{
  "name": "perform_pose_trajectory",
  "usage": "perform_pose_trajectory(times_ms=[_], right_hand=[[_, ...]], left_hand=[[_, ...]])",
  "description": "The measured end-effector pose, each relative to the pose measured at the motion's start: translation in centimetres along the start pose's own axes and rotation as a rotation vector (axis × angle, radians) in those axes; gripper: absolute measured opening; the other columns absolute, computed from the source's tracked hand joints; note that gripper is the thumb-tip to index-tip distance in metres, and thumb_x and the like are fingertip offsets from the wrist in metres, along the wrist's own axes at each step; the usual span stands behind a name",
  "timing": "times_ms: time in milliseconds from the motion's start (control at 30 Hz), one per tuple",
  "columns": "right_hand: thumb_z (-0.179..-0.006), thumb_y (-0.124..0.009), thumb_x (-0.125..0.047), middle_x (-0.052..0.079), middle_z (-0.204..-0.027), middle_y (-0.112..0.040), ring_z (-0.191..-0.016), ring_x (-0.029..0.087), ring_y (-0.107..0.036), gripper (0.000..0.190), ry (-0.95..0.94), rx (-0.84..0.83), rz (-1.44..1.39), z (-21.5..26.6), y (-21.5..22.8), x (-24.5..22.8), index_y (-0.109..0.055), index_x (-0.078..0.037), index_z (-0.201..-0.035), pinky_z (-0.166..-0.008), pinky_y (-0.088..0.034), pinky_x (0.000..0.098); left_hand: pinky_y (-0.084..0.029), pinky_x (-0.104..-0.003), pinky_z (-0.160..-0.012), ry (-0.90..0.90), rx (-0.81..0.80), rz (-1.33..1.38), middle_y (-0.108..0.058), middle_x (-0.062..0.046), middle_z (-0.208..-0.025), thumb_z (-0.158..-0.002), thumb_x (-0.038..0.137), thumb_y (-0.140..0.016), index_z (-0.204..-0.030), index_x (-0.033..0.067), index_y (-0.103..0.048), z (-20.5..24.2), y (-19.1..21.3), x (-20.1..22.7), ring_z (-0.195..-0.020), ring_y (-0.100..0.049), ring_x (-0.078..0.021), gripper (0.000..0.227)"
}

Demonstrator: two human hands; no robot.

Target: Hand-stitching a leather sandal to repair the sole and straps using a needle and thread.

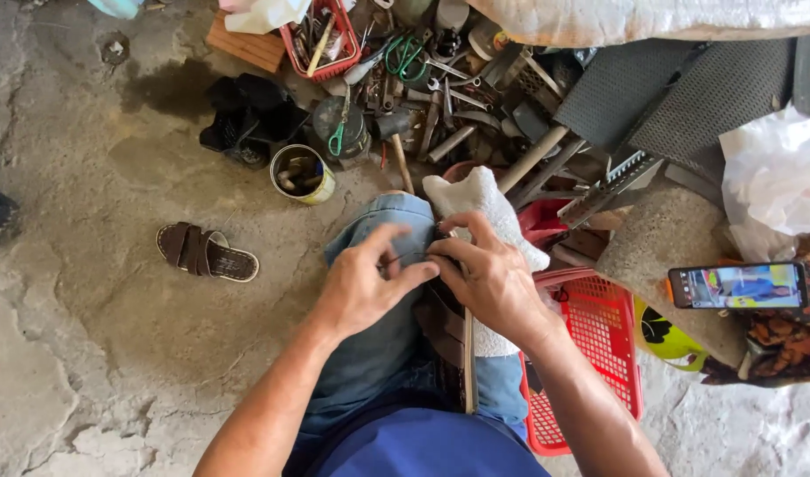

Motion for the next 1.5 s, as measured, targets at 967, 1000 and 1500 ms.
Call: perform_pose_trajectory(times_ms=[967,1000,1500], right_hand=[[-0.095,-0.069,-0.014,0.005,-0.117,-0.066,-0.088,0.031,-0.076,0.007,0.012,0.153,-0.066,1.4,0.4,0.2,-0.068,-0.016,-0.101,-0.071,-0.063,0.0425],[-0.095,-0.069,-0.014,0.005,-0.117,-0.065,-0.086,0.031,-0.076,0.008,0.005,0.149,-0.068,1.4,0.4,0.2,-0.068,-0.016,-0.102,-0.069,-0.062,0.0422],[-0.096,-0.069,-0.013,0.005,-0.115,-0.070,-0.058,0.024,-0.068,0.008,-0.154,0.209,-0.146,1.9,0.2,1.2,-0.063,-0.013,-0.102,-0.057,-0.055,0.0381]], left_hand=[[-0.055,-0.033,-0.069,-0.035,0.023,0.326,-0.073,-0.014,-0.083,-0.086,0.039,-0.081,-0.107,0.0004,-0.075,-1.4,-2.0,1.3,-0.079,-0.066,-0.0213,0.044],[-0.055,-0.034,-0.067,-0.052,0.036,0.276,-0.075,-0.013,-0.082,-0.089,0.031,-0.079,-0.102,0.0041,-0.077,-1.7,-2.4,0.9,-0.078,-0.068,-0.0196,0.030],[-0.038,-0.020,-0.033,-0.044,-0.096,0.769,-0.064,-0.012,-0.059,-0.088,0.010,-0.064,-0.086,0.0051,-0.064,-0.9,-3.9,1.6,-0.039,-0.047,-0.0082,0.005]])
Point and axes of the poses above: each hand's wrist, its own z-axis away from the middle knuckle, its own y-axis out of the back of the hand, x = y × z, the point moved 3 cm from there along -z, towards the middle knuckle
